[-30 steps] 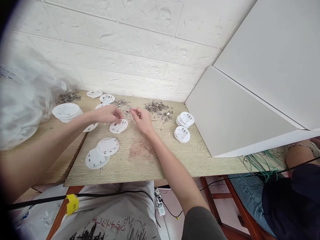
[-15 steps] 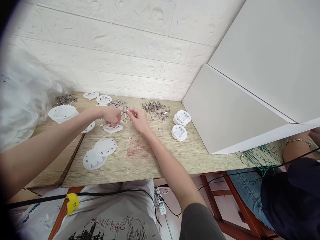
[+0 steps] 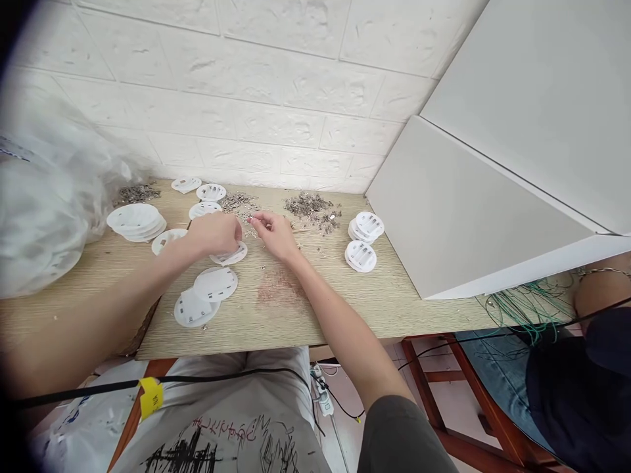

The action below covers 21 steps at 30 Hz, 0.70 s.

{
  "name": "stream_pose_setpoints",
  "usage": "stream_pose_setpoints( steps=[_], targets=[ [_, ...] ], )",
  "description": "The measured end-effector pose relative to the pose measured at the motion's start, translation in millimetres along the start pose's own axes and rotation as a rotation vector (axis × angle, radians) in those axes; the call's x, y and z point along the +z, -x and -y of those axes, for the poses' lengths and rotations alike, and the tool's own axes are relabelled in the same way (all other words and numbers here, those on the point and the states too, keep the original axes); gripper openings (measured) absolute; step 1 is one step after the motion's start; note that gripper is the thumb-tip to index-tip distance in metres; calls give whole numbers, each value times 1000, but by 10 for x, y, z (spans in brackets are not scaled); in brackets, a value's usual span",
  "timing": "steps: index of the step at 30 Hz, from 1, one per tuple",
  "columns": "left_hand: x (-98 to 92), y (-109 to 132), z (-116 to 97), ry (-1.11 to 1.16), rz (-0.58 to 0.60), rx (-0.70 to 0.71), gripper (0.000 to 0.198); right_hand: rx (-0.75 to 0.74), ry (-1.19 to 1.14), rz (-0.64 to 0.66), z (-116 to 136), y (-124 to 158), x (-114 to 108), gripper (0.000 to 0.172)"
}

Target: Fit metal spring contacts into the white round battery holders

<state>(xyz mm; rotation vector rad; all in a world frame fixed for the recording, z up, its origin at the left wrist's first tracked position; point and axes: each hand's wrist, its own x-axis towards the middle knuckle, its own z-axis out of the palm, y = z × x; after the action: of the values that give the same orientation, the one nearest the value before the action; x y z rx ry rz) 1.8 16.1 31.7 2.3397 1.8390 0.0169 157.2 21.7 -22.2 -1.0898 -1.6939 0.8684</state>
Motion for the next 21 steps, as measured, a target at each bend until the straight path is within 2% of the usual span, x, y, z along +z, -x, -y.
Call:
stream_pose_setpoints(
  steps=[6, 11, 15, 18, 21],
  targets=[
    [21, 75, -4, -55, 4, 19, 27, -1, 0, 17, -23, 1, -1, 23],
    [-48, 71, -6, -69, 82, 38, 29, 27, 21, 15, -23, 3, -13, 25],
    [-38, 21, 110, -25, 106, 75, 33, 81, -80, 6, 30, 8, -33, 26],
    [2, -41, 268, 246, 115, 191, 19, 163, -255, -9, 86, 17, -61, 29],
    [26, -60, 373, 745, 98, 306, 12, 215, -343, -40, 125, 24, -89, 30]
  ],
)
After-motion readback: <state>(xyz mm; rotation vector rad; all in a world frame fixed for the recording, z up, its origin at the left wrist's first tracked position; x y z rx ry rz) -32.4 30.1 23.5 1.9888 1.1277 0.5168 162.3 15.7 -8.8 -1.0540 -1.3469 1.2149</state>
